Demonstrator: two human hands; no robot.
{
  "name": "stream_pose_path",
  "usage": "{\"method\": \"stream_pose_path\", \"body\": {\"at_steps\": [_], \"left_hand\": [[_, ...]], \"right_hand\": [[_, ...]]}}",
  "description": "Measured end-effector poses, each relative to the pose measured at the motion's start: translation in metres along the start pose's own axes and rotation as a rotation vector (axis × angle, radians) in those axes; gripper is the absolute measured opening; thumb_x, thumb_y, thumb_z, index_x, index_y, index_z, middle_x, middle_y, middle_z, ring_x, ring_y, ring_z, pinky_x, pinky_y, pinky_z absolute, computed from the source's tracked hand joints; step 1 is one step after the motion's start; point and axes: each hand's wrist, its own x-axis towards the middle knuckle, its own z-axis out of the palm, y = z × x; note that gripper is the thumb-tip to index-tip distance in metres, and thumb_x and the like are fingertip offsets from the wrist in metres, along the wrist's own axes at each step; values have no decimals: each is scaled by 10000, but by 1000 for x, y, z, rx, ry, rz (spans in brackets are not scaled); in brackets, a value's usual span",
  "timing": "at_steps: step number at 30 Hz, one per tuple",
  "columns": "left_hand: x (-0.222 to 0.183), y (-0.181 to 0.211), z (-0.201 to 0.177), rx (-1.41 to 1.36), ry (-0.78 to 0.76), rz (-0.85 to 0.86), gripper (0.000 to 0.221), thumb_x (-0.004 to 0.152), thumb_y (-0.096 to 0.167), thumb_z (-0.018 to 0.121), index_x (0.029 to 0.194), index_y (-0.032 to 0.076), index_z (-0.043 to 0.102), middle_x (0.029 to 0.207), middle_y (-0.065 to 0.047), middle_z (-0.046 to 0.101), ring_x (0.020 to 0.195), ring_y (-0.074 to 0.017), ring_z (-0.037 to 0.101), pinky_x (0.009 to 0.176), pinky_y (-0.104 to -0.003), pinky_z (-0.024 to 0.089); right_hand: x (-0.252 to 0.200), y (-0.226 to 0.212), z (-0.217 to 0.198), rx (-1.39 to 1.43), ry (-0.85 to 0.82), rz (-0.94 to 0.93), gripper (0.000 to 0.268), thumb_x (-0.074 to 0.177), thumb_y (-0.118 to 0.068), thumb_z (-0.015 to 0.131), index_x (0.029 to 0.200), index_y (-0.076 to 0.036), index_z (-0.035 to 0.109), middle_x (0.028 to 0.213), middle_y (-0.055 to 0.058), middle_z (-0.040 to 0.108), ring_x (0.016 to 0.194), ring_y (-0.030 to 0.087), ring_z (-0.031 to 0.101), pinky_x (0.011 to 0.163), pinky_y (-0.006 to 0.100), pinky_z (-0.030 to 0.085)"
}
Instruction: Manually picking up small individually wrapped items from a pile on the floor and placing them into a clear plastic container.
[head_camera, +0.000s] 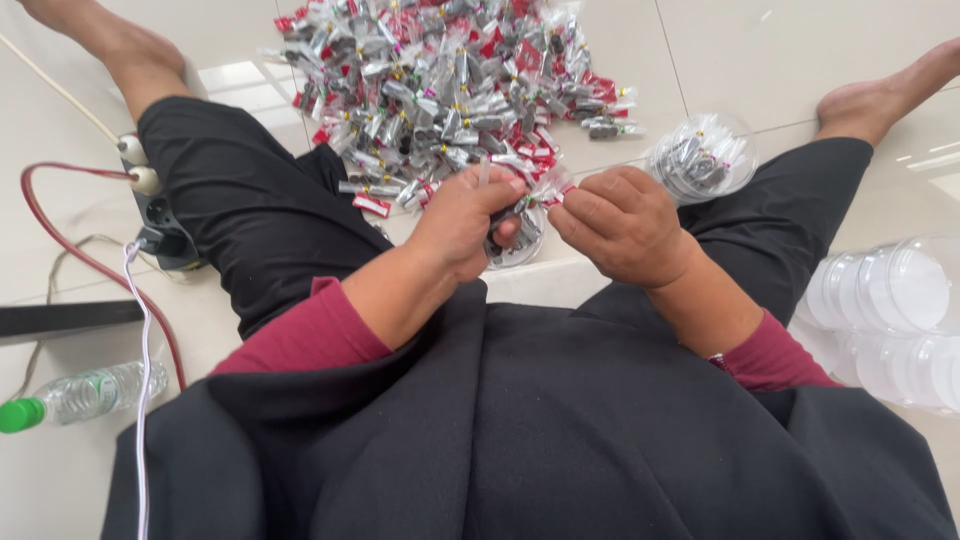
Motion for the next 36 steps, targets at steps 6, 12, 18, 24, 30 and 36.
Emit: {"method": "stream_pose_path", "body": {"at_steps": [6, 12, 18, 24, 30, 36], "left_hand": [[-19, 8, 17, -44, 6, 38, 104, 896, 4, 681, 919, 51, 592, 662, -36, 477, 446, -109, 516, 399, -211, 388], [-35, -14, 23, -158, 20, 37, 85, 915, 0, 635, 957, 35, 570, 695, -60, 495, 455, -114, 509, 419, -223, 390], [-30, -30, 20, -189, 30, 41, 112, 923, 0, 641, 988, 39, 559, 769, -112, 578, 470, -108, 498, 430, -233, 393], [-27, -33, 13, -193, 21, 39, 112, 932, 17, 633, 992, 61, 549, 762, -123, 571, 487, -121, 507, 450, -227, 396], [-25, -30, 17, -211, 55, 28, 129, 930, 8, 632, 1010, 53, 541, 760, -114, 563, 481, -108, 515, 435, -212, 399], [-23, -32, 18, -224, 63, 21, 122, 929, 10, 632, 1004, 53, 546, 755, -107, 561, 475, -106, 518, 419, -214, 407]], "right_hand": [[8, -8, -13, -33, 68, -11, 194, 1022, -24, 602, 903, -72, 747, 876, 76, 603, 765, 265, 598, 665, 386, 533], [-9, -16, -18, -32, 87, -29, 186, 1025, -24, 617, 916, -49, 766, 885, 110, 618, 769, 293, 603, 673, 404, 528], [-11, -20, -20, -23, 84, -21, 160, 1020, -31, 628, 926, -49, 756, 873, 94, 611, 765, 275, 601, 674, 393, 541], [-22, -20, -12, -6, 43, -7, 76, 988, -42, 678, 973, -54, 751, 910, 107, 626, 798, 289, 609, 703, 407, 556], [-26, -19, -7, -7, 26, 14, 43, 973, -61, 715, 987, -58, 755, 916, 109, 636, 809, 292, 618, 710, 406, 560], [-19, -19, -11, -9, 19, 13, 87, 989, -48, 674, 949, -45, 750, 894, 106, 623, 782, 295, 617, 684, 407, 544]]}}
